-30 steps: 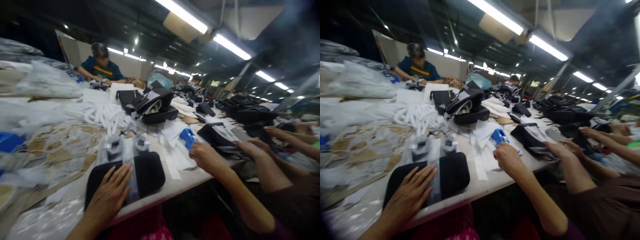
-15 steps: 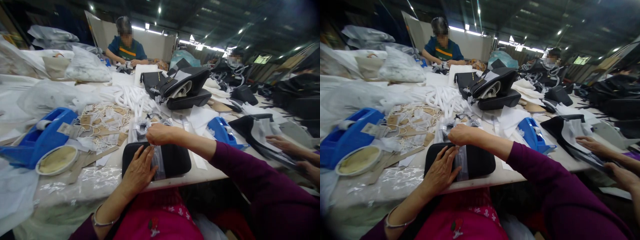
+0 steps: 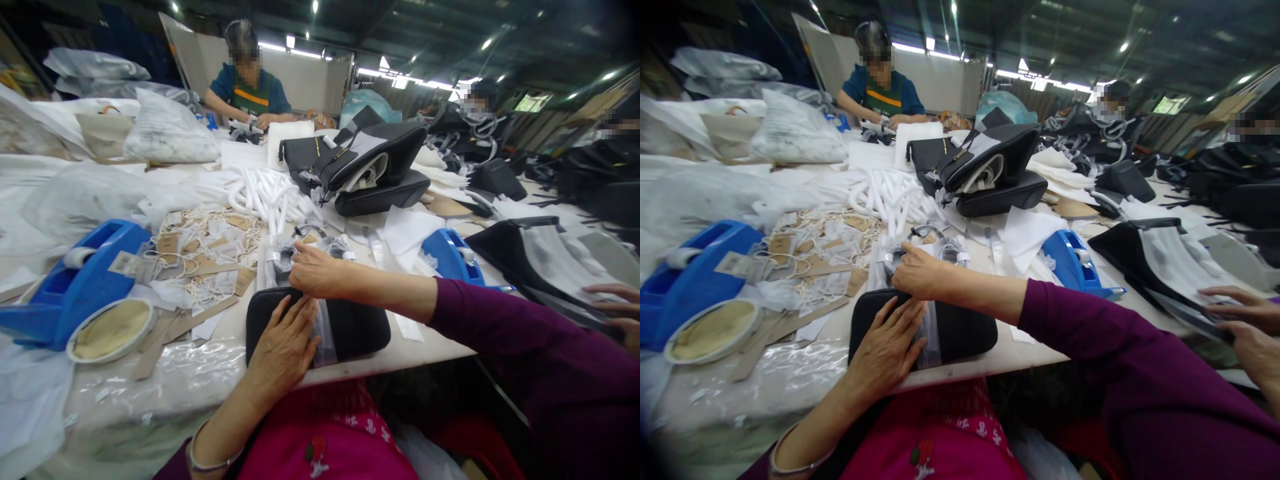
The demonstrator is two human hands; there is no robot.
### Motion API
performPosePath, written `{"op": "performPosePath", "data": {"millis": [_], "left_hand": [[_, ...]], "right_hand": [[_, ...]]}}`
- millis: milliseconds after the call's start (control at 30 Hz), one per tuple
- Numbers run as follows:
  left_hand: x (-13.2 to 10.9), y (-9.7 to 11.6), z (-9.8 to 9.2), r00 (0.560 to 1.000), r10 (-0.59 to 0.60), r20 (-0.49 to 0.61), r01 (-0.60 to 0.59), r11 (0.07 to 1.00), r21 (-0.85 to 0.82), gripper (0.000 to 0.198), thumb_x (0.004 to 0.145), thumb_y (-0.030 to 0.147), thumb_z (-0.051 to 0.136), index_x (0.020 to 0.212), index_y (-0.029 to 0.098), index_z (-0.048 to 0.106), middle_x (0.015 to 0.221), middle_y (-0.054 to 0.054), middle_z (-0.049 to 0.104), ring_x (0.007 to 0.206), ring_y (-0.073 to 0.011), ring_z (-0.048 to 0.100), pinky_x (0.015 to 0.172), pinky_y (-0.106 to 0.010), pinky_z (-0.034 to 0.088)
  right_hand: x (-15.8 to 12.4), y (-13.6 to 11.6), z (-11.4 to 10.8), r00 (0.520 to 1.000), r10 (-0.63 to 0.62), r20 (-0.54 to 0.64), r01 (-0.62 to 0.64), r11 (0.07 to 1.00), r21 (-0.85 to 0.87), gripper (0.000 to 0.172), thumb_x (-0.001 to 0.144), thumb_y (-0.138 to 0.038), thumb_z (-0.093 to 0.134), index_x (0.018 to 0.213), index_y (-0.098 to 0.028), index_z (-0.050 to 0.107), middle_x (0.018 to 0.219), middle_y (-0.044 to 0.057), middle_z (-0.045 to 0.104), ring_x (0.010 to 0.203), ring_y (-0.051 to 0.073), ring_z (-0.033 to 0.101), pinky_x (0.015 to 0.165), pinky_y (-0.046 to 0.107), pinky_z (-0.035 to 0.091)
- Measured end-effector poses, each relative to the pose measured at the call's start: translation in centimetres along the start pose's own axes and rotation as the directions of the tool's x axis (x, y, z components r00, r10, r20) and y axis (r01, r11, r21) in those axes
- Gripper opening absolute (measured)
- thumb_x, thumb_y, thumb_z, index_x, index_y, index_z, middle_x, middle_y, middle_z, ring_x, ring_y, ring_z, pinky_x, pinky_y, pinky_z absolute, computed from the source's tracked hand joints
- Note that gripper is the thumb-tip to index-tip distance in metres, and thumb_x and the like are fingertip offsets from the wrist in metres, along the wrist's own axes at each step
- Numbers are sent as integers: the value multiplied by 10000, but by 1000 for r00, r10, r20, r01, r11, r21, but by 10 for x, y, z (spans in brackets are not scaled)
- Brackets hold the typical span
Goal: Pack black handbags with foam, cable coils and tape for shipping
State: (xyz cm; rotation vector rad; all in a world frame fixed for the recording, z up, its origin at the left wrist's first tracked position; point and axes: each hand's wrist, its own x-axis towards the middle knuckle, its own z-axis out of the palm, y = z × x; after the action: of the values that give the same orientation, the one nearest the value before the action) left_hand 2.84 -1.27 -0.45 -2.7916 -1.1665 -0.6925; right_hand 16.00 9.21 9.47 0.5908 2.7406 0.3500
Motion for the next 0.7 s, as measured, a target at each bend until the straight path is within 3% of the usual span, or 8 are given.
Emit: {"op": "performPosePath", "data": {"millis": [100, 200, 333, 533, 633, 700], "left_hand": [[1, 0, -1, 1000, 13, -11, -13, 1000, 6, 455, 944, 285, 425, 1365, 117, 467, 1440, -86, 480, 1356, -230, 390, 1170, -439, 211], [3, 0, -2, 998, 33, -45, -32, 999, 33, 452, 940, 279, 429, 1361, 122, 477, 1439, -82, 480, 1331, -222, 425, 1159, -427, 212], [4, -1, -2, 996, 55, -71, -50, 996, 71, 447, 932, 279, 445, 1356, 147, 492, 1433, -69, 488, 1308, -208, 453, 1147, -405, 212], [6, -1, -6, 992, 86, -91, -74, 989, 129, 434, 928, 275, 464, 1358, 226, 500, 1437, -42, 487, 1309, -197, 449, 1138, -389, 207], [5, 0, -7, 993, 84, -77, -73, 987, 141, 446, 928, 270, 466, 1372, 240, 482, 1459, -34, 460, 1322, -188, 433, 1150, -383, 180], [5, 0, -6, 994, 82, -69, -72, 988, 136, 457, 924, 262, 472, 1380, 239, 472, 1465, -36, 453, 1330, -187, 422, 1157, -383, 174]], "right_hand": [[2, 3, 7, 999, -8, -48, 6, 1000, -28, 216, 862, -123, 509, 768, -149, 701, 741, 81, 689, 825, 251, 574, 977, 429, 242], [3, 17, 14, 991, -10, -130, 5, 999, -41, 99, 816, -194, 636, 889, -149, 685, 807, 72, 684, 887, 255, 546, 994, 415, 217], [2, 46, 26, 989, -18, -146, 24, 999, 35, 238, 790, -357, 703, 873, -137, 660, 834, 78, 670, 966, 255, 502, 972, 405, 223], [-4, 73, 37, 955, 235, -180, -225, 972, 76, 311, 799, -401, 702, 906, -114, 650, 971, 115, 641, 1045, 274, 456, 937, 404, 239], [-8, 69, 37, 900, 388, -197, -369, 921, 124, 398, 755, -410, 746, 986, -109, 626, 1038, 129, 613, 1066, 289, 446, 930, 411, 254], [-8, 61, 38, 899, 393, -193, -364, 916, 166, 500, 726, -490, 747, 1022, -111, 609, 1067, 135, 594, 1061, 295, 450, 919, 413, 278]]}}
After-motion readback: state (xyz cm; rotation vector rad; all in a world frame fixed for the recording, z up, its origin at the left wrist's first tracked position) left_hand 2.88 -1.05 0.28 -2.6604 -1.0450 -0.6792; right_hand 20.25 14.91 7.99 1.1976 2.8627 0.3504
